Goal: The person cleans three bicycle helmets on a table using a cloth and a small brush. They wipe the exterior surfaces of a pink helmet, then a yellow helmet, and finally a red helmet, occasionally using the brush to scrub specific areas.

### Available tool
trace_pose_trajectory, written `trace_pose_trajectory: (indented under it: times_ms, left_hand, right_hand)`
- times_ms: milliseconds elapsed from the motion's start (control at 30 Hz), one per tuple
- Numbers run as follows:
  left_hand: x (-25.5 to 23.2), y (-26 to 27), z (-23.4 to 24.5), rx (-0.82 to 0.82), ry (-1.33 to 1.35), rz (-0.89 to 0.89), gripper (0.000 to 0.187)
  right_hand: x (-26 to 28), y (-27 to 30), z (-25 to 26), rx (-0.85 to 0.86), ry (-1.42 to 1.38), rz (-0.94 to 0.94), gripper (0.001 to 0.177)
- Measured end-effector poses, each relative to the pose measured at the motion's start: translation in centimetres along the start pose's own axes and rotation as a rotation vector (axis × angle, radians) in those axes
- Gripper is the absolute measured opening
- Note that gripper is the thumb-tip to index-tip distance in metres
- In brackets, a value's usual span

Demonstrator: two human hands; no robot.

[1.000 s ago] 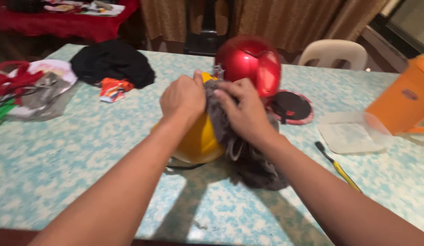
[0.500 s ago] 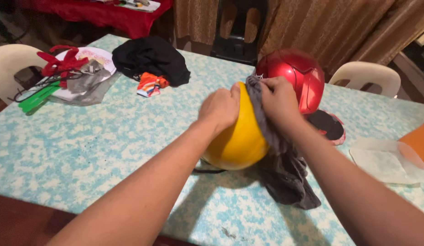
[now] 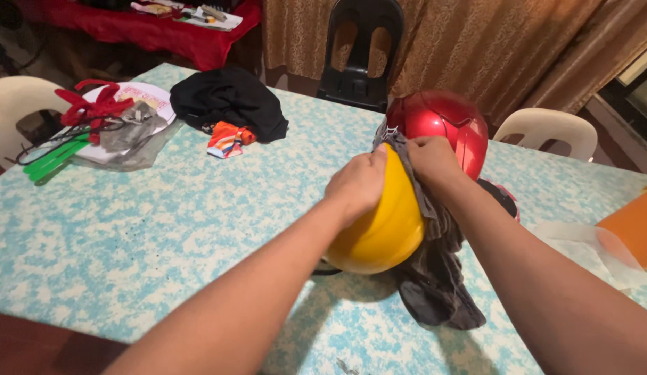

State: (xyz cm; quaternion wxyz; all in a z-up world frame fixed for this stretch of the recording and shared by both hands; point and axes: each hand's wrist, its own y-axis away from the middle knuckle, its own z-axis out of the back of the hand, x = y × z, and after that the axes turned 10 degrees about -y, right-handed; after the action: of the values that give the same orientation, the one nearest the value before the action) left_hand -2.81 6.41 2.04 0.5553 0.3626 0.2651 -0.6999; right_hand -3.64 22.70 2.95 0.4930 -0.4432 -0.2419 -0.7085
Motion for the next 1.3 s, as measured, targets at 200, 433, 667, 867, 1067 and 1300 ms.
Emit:
trace_pose_trajectory:
  times_ms: [200,433,667,867,1067,1300]
  left_hand:
    - [-0.4,-2.0,0.2,-0.010,0.077,0.109,0.069]
    - [-0.1,-0.4,0.6,-0.049,0.078,0.025,0.068]
    - [-1.5,-2.2,1.8,-0.007,0.014,0.257,0.068]
    - [-0.9,-1.4,0.2,-0.044,0.108,0.155,0.071]
    - [-0.4,-2.5,0.1,-0.065,0.071,0.257,0.070]
    - [0.6,-2.4,-0.4,-0.061,0.079,0.082,0.070]
  right_hand:
    - [-3.0,5.3,-1.1,-0.349,0.326,0.965,0.029]
    - [-0.1,-0.9,-0.4,0.019,0.035,0.391,0.028]
    - [-1.3,4.1,-2.4,-0.219,0.205,0.866,0.025]
    - [-1.0,0.0,0.1,0.006,0.049,0.510,0.026]
    - [-1.5,0.2,-1.8,-0.159,0.116,0.573,0.024]
    - [-2.7,0.8,-0.1,-0.104,0.113,0.678,0.025]
